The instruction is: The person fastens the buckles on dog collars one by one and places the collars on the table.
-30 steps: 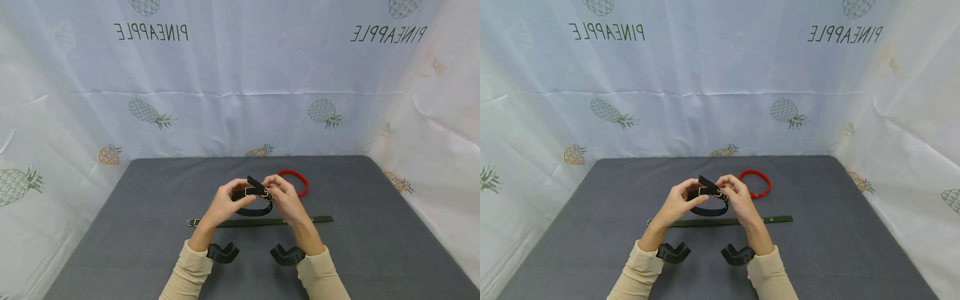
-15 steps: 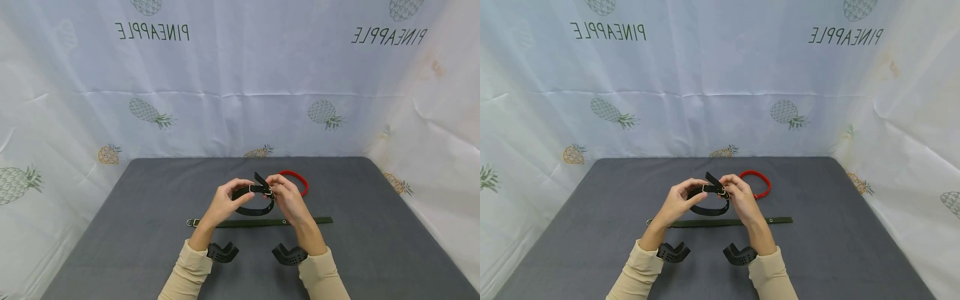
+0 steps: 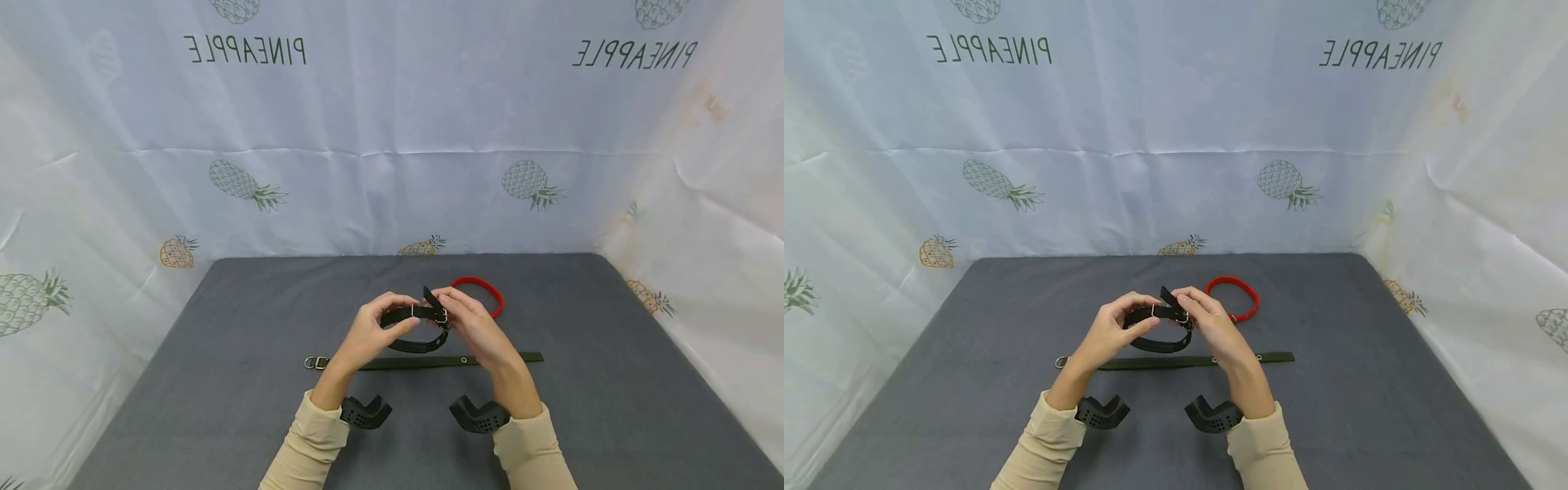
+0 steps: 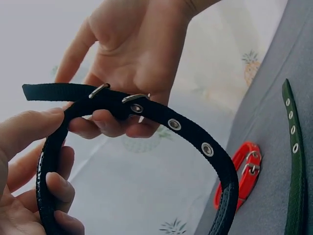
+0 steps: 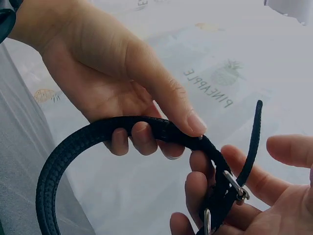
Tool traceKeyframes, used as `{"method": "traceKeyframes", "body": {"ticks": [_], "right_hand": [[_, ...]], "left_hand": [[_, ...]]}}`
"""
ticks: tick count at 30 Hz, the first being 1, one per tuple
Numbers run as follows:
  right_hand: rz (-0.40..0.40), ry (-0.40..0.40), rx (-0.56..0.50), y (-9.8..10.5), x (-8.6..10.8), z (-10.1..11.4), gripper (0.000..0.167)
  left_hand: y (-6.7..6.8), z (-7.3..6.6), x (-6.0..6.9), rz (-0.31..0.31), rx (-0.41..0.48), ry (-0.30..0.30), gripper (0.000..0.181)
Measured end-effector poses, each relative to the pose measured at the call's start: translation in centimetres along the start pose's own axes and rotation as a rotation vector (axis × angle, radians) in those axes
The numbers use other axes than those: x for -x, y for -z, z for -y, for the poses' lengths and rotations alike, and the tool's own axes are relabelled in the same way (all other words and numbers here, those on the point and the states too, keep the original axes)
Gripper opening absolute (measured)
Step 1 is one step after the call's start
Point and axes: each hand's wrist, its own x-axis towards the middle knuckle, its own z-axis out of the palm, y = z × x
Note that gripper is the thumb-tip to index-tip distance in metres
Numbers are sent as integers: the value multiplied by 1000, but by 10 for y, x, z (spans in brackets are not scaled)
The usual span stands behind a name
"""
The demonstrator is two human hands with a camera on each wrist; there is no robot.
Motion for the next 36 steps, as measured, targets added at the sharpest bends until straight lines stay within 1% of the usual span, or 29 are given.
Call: {"method": "traceKeyframes", "body": {"ticks": [2,4,9,11,16,25,28,32,36], "right_hand": [[13,-3,6,0,0,1,44],[18,-7,13,0,0,1,40],[26,11,8,0,0,-1,23],[26,24,6,0,-1,-1,20],[10,50,14,-1,-1,-3,21],[-19,153,-27,-5,-2,-7,23],[-27,165,-40,-6,-2,-7,25],[-32,183,-58,-8,-2,-8,26],[-43,194,-53,-9,-1,-7,27]], "left_hand": [[0,-1,0,-1,-13,-3,28],[0,-1,0,-3,-21,-14,27],[0,-1,0,-12,-27,-36,27],[1,0,-1,-18,-29,-38,27],[2,0,-1,-17,-25,-59,26],[6,-1,1,15,-31,-113,26],[6,-1,1,11,-30,-132,26],[5,0,0,1,-36,-170,25],[5,1,0,-13,-48,-201,26]]}}
